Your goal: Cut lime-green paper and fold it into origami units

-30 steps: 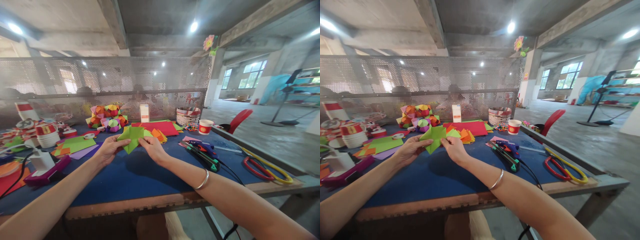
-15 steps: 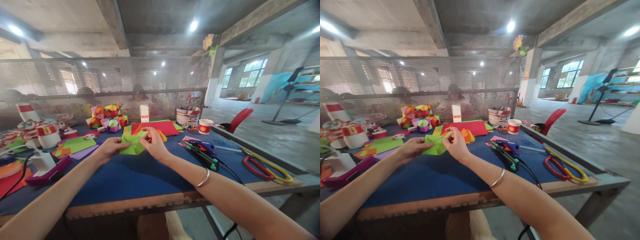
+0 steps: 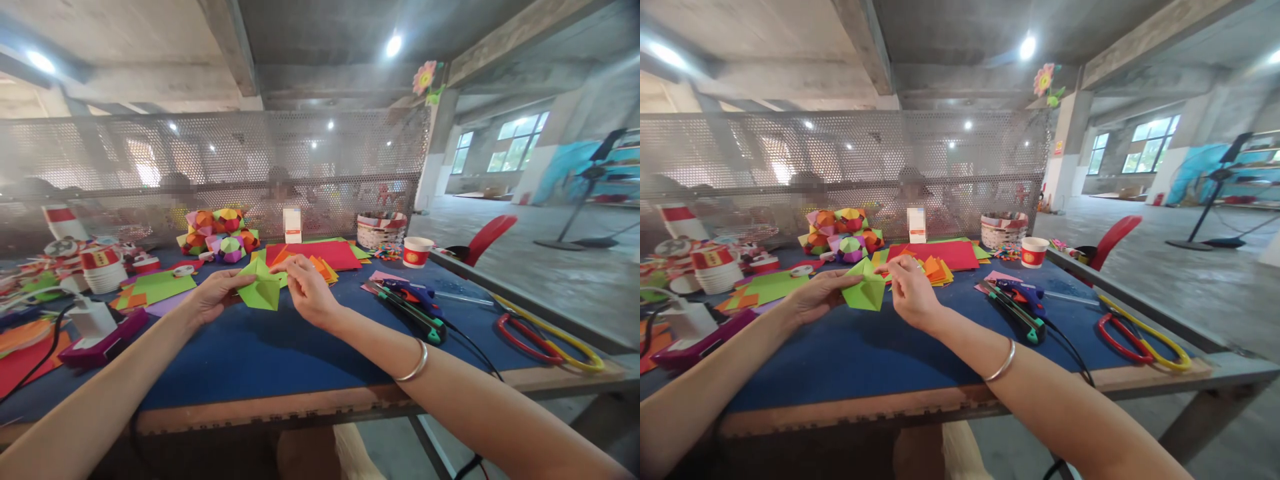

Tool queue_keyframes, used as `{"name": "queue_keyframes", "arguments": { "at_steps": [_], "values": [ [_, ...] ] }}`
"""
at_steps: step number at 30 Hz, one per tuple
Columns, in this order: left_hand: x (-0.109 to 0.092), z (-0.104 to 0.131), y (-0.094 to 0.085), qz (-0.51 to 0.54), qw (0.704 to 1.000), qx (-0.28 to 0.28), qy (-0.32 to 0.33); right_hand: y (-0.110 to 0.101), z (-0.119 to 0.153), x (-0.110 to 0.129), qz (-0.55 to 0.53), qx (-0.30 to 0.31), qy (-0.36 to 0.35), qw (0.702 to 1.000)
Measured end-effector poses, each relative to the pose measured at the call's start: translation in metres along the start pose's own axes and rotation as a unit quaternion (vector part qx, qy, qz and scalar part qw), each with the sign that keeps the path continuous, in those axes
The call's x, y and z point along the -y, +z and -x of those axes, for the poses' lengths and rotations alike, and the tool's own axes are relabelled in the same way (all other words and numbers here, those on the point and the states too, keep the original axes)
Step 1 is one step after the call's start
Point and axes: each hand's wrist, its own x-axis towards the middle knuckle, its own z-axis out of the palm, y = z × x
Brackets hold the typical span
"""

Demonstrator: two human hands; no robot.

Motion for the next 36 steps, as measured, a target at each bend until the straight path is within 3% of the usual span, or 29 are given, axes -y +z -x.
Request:
{"name": "queue_keyframes", "arguments": {
  "at_steps": [2, 8, 13, 17, 26, 36],
  "values": [
    [0.000, 0.000, 0.000, -0.004, 1.000, -0.006, -0.006, -0.005, -0.002, -0.001, 0.039, -0.013, -0.012, 0.999],
    [0.000, 0.003, 0.004, -0.016, 0.999, 0.029, -0.013, -0.009, -0.004, -0.002, 0.109, 0.101, -0.093, 0.985],
    [0.002, 0.002, 0.005, -0.038, 0.999, 0.025, 0.001, -0.004, -0.004, -0.004, 0.098, 0.126, -0.115, 0.980],
    [0.005, 0.004, 0.008, -0.056, 0.998, 0.022, 0.020, 0.001, -0.001, -0.004, 0.062, 0.096, -0.093, 0.989],
    [0.007, 0.011, 0.019, -0.063, 0.997, 0.023, 0.029, 0.009, 0.004, 0.000, 0.034, 0.004, 0.027, 0.999],
    [0.007, 0.010, 0.019, -0.051, 0.998, 0.023, 0.021, 0.013, 0.002, -0.001, 0.007, 0.017, 0.102, 0.995]
  ]
}}
